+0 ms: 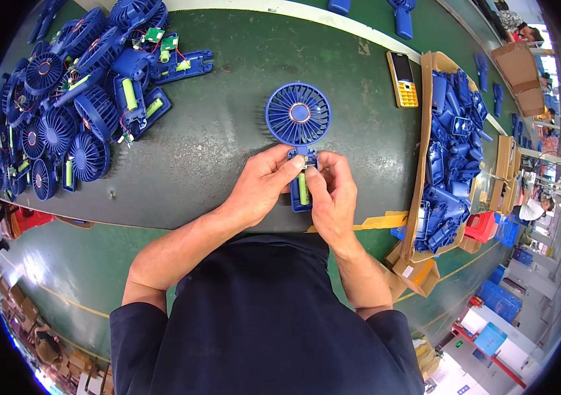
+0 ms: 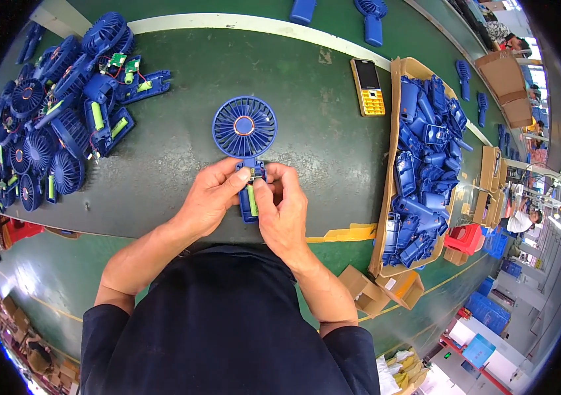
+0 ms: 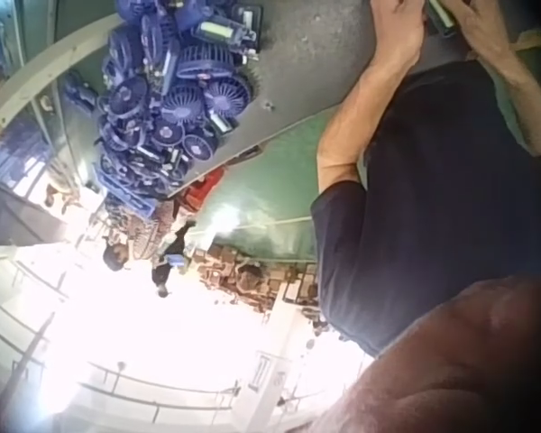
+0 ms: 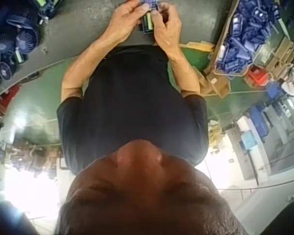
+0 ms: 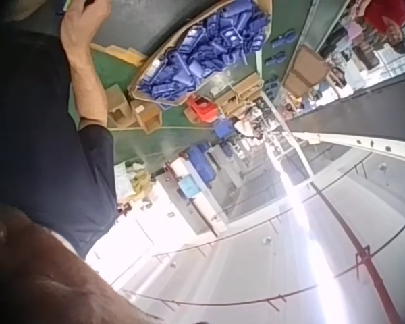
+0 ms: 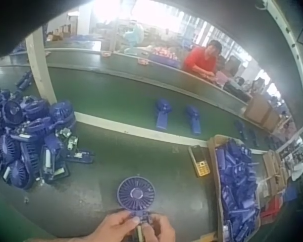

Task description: The person assembles handheld fans by positioning internal circuit components into the handle bases, snapping casing covers onto the handles, testing the fan operation using the power button, and placing the assembled fans on the conveyor belt.

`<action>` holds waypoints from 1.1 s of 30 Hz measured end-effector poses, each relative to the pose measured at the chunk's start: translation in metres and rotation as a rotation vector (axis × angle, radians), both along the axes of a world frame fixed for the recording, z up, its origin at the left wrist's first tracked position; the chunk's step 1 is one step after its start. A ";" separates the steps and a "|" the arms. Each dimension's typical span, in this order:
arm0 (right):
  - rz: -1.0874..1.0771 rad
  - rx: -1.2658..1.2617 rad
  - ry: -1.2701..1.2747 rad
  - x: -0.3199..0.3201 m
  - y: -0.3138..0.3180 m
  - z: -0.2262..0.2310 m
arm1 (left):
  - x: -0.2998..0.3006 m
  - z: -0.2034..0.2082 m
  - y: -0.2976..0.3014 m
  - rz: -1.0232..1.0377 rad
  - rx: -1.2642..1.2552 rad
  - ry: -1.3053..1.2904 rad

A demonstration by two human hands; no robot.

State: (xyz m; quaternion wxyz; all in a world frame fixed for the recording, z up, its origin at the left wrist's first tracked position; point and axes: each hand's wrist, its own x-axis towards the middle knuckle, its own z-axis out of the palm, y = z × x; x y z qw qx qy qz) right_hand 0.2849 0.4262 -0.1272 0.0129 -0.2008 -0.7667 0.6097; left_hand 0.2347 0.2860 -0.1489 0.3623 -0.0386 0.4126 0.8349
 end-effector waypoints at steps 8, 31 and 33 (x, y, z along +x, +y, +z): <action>0.153 -0.083 -0.068 0.001 0.013 0.010 | 0.003 -0.008 -0.009 0.027 -0.094 -0.014; -0.161 0.759 0.272 0.016 0.136 0.070 | 0.010 0.016 -0.007 -0.041 -0.043 -0.110; -0.043 0.273 0.137 0.020 0.112 0.052 | 0.015 0.014 -0.005 -0.040 -0.039 -0.119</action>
